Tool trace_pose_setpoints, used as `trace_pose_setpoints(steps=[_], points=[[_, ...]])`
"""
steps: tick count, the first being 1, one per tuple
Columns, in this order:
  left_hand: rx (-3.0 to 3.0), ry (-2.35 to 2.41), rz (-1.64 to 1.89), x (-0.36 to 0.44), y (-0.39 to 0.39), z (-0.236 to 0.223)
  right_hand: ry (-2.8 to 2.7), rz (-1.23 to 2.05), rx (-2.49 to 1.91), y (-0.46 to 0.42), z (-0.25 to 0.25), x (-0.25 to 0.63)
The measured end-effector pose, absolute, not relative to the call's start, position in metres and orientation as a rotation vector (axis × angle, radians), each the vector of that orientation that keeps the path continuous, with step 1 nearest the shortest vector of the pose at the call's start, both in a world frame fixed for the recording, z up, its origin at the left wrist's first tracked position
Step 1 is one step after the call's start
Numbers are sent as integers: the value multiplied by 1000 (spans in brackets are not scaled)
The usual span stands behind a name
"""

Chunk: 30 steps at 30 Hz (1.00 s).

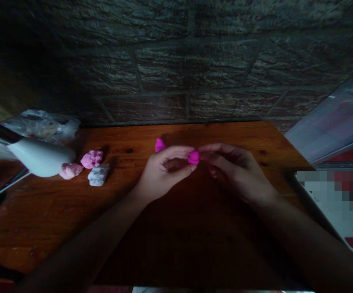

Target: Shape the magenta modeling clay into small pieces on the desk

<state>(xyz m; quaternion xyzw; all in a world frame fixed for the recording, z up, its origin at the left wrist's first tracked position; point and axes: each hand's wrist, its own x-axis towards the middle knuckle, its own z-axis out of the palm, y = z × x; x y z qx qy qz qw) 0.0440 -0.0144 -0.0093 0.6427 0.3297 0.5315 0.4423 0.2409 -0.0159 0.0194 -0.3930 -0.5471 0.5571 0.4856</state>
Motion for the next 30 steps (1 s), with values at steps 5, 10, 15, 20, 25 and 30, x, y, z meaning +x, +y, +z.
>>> trace_pose_setpoints(steps=[5,10,15,20,25,30], points=[[1649,840,1337,47,-18,-8,-1143,1592,-908,-17,18,236],[1703,855,1351,49,-19,-8,-1079,1685,-905,-15,16,236],[1701,855,1356,48,-19,-9,-1076,1699,-915,-15,16,236],[1678,844,1344,48,-19,-8,-1072,1715,-913,-15,16,236],[1651,829,1333,48,-19,-7,-1035,1732,-918,-15,17,235],[1598,806,1302,46,-17,-11,-1042,1722,-951,-15,15,235]])
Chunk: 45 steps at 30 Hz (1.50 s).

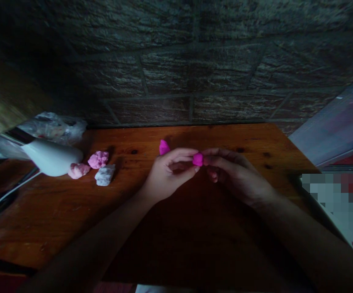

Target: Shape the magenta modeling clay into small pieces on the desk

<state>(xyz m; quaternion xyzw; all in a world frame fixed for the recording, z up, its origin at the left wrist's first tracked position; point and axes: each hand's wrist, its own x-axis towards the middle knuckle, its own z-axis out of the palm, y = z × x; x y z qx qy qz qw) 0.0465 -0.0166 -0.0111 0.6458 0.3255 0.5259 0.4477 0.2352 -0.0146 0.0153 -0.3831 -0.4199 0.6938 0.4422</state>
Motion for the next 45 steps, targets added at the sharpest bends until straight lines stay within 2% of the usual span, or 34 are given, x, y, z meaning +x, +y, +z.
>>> trace_pose_setpoints(steps=[14,27,45], points=[[1572,791,1278,44,-13,-14,-1183,1617,-971,-15,13,233],[1703,777,1382,48,-16,-12,-1080,1714,-933,-15,13,231],[1783,935,1329,50,-23,-5,-1041,1763,-939,-16,10,230]])
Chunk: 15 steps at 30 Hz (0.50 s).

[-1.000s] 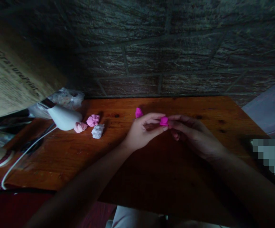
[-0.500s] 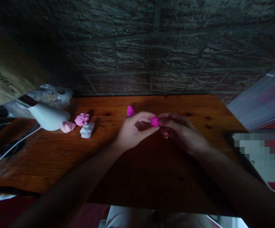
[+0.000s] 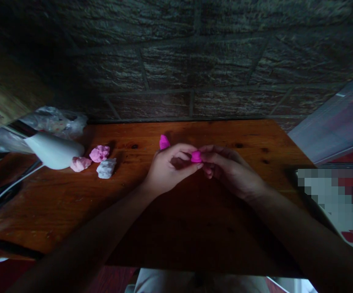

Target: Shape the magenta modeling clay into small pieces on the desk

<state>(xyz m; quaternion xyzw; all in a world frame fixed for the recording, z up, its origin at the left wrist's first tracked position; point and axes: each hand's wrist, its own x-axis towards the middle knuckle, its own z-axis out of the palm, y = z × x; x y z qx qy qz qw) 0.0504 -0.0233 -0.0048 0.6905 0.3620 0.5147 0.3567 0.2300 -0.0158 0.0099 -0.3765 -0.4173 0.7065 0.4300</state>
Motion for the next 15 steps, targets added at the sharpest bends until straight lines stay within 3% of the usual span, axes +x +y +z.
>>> trace_pose_setpoints(steps=[15], points=[[1739,944,1328,52,-23,-7,-1037,1739,-909,-16,9,231]])
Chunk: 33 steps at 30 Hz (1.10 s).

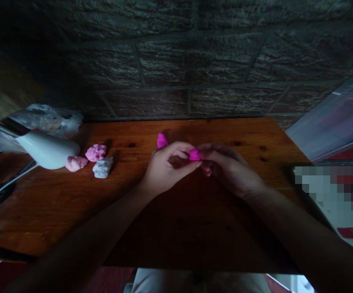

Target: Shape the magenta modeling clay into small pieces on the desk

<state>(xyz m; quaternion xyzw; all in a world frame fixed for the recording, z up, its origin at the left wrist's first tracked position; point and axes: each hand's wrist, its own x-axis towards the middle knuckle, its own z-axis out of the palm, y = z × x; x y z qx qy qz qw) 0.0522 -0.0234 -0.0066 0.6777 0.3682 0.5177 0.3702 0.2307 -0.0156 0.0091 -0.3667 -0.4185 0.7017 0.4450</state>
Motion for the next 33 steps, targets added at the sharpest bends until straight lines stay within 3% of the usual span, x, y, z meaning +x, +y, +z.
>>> trace_pose_setpoints(steps=[7,15,33], points=[[1536,854,1301,50,-15,-13,-961,1593,-908,-13,15,240],[1564,853,1278,51,-20,-9,-939,1808,-907,-17,15,235],[1657,906,1268,53,-29,-4,-958,1866,-863,-19,15,230]])
